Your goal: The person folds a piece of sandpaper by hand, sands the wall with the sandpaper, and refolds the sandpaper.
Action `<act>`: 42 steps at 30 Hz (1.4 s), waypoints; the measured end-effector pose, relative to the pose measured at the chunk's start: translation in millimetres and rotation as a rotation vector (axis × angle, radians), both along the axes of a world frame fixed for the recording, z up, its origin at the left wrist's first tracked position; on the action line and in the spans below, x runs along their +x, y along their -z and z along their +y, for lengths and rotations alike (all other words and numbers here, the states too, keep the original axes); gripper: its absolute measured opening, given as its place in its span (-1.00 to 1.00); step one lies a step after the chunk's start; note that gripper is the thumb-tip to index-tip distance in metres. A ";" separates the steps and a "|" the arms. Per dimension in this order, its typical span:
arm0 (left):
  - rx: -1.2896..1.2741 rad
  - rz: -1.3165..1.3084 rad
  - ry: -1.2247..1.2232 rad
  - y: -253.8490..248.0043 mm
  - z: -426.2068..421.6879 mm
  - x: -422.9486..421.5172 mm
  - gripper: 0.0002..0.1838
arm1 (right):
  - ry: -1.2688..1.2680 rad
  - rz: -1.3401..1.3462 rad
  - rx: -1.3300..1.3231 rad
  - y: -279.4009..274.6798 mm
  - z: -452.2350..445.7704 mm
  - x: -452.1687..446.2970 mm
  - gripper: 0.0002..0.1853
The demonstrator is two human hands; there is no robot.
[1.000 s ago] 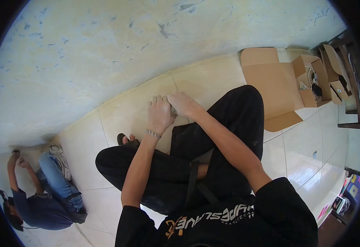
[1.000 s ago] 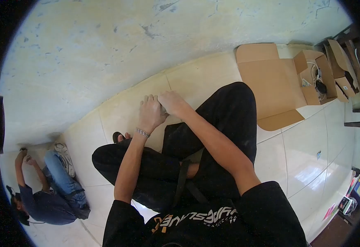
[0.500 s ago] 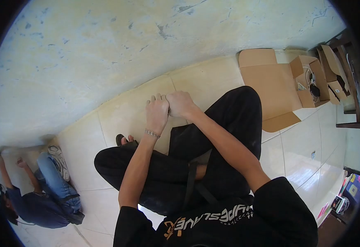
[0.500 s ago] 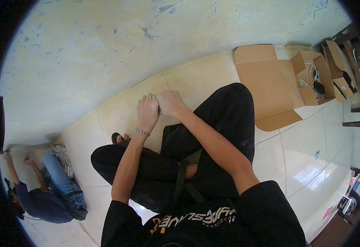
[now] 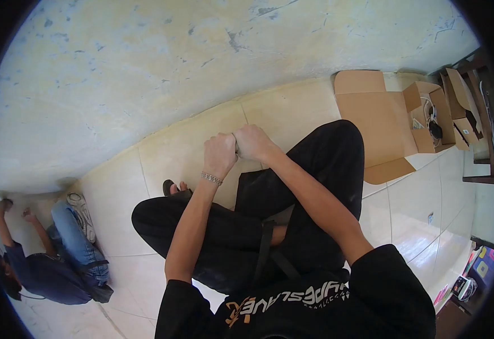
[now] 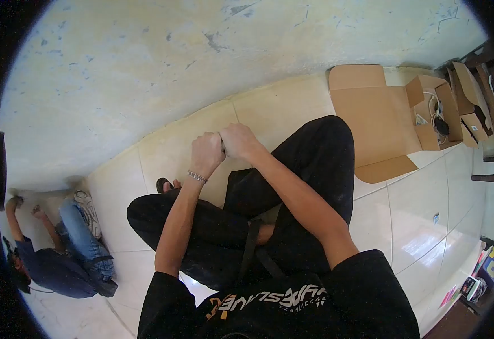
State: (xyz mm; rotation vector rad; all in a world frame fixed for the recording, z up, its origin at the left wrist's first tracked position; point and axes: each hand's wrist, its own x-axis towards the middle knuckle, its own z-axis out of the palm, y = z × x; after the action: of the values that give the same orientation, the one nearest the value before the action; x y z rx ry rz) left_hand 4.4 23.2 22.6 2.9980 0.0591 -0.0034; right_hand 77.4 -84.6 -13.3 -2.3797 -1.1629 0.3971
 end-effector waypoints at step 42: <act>-0.037 0.043 0.027 9.3 4.6 0.4 -0.93 | 0.018 -0.083 -0.203 -25.6 -3.0 -4.0 -0.76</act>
State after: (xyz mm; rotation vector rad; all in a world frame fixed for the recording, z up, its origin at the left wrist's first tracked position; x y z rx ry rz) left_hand 4.8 27.7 13.3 2.9620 0.0236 -0.0716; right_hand 73.4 -87.6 12.4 -2.6015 -1.1861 0.4326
